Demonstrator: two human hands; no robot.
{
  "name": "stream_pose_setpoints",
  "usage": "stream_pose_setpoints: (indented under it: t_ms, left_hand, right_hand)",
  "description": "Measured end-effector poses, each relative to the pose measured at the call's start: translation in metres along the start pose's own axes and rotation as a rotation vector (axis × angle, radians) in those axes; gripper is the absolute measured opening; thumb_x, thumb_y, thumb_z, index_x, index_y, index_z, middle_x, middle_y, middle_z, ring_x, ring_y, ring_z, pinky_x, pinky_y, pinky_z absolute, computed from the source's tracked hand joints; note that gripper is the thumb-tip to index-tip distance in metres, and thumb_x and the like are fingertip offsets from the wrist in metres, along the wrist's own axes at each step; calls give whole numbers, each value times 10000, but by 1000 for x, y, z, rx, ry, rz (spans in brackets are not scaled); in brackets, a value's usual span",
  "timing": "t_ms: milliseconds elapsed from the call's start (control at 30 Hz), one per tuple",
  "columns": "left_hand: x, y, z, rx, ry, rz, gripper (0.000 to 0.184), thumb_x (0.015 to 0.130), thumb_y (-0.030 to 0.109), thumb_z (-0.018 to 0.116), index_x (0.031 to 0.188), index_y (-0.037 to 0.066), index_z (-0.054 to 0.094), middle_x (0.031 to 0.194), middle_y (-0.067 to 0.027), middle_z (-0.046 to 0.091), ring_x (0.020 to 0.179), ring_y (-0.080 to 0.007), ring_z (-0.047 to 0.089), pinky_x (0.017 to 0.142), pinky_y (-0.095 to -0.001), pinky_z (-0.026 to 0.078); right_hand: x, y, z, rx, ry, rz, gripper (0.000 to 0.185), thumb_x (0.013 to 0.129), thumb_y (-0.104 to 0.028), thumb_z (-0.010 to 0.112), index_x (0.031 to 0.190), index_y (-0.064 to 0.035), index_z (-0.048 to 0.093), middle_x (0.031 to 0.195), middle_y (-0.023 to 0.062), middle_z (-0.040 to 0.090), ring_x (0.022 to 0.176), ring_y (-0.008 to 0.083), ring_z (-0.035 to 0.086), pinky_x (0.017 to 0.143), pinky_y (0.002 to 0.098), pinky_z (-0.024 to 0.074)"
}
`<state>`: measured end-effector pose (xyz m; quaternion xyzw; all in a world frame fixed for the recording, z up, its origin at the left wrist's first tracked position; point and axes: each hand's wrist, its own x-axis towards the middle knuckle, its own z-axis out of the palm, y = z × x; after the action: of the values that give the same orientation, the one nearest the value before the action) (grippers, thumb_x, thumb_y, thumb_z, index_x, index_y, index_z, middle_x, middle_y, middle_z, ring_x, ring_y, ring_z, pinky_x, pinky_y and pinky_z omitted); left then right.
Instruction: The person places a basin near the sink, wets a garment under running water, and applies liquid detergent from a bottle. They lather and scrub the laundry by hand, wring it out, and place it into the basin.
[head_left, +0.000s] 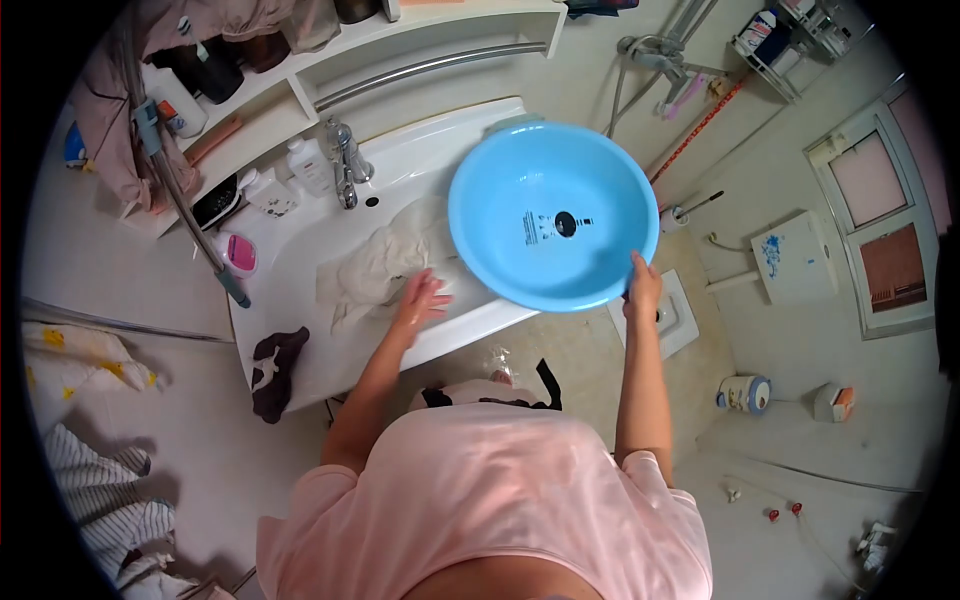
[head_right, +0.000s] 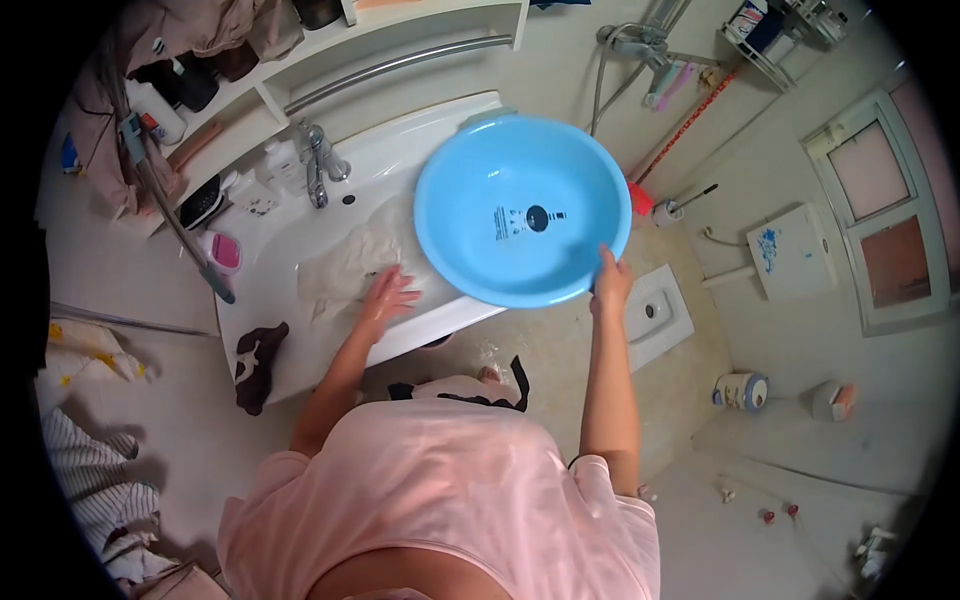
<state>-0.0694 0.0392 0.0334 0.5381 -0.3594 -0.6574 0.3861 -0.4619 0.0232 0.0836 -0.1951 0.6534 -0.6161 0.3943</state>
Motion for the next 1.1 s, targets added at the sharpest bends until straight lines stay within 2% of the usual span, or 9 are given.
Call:
stream_pose_setpoints:
  t_ms: [100,433,600,667,733,800,867,967,1100]
  left_hand:
    - [-7,25,56,-176,-229,7,614,918,408,483,1371,95,210,1196,-149,483,1028,-320,572,751,-409,511]
    - [45,43,69,-543,-51,-153,386,849,239,599,1164,74,448,1094,-83,541,970,-247,570,816,-386,481]
    - [3,-6,27,-716,52,-207,406,776,71,606,1157,83,468,1169,-98,503,1018,-251,534,856,-352,459]
    - [-35,-27,-16,321,-52,405,394,777,77,594,1148,59,463,1178,-104,486,1026,-260,532,843,-363,469]
    - [-68,-24,-38,406,-31,463,380,781,93,588,1132,31,456,1178,-124,483,1038,-269,533,838,-389,474]
    - [-75,-18,-46,-607,108,-153,420,790,92,562,1181,13,431,1184,-147,484,1069,-290,526,866,-416,467]
    - [-91,-9,-35,-601,244,-231,460,794,81,545,1228,22,405,1184,-151,490,1065,-296,527,880,-425,464]
    - [-118,8,-11,-639,330,-229,514,797,71,526,1282,25,362,1179,-148,501,1057,-304,530,898,-432,459]
    - [-135,6,-4,-636,366,-181,527,797,68,524,1288,6,342,1180,-146,501,1052,-300,532,897,-435,464]
  right_hand:
    - [-9,-9,40,39,-55,98,271,837,-252,610,935,-1,577,785,72,612,633,170,596,525,325,505]
    - [-2,-21,69,-158,-320,-23,295,812,-216,594,919,58,577,855,140,612,645,191,626,500,334,534]
    - [-25,-45,48,-367,-589,19,426,908,-433,471,930,-33,615,832,58,613,750,158,597,589,317,506]
    - [2,-48,56,-511,-550,-163,441,907,-436,466,950,-19,603,828,82,616,749,174,599,634,314,502]
    - [54,-40,75,-766,-521,-287,443,879,-426,509,1028,-13,572,900,139,621,820,241,612,762,326,481]
    - [86,-34,110,-1013,-416,-642,442,835,-389,577,1107,-41,550,1012,154,610,944,288,593,847,370,453]
    - [101,-47,160,-1110,-441,-744,549,787,-365,639,1226,-76,482,1233,167,511,1120,324,500,910,403,429]
    - [122,-49,234,-1213,-405,-1071,635,775,-324,649,1312,-108,388,1341,135,409,1247,321,366,967,430,388]
    - [134,-33,284,-1461,-413,-1237,550,826,-236,553,1325,-133,345,1374,96,354,1264,307,338,923,471,413]
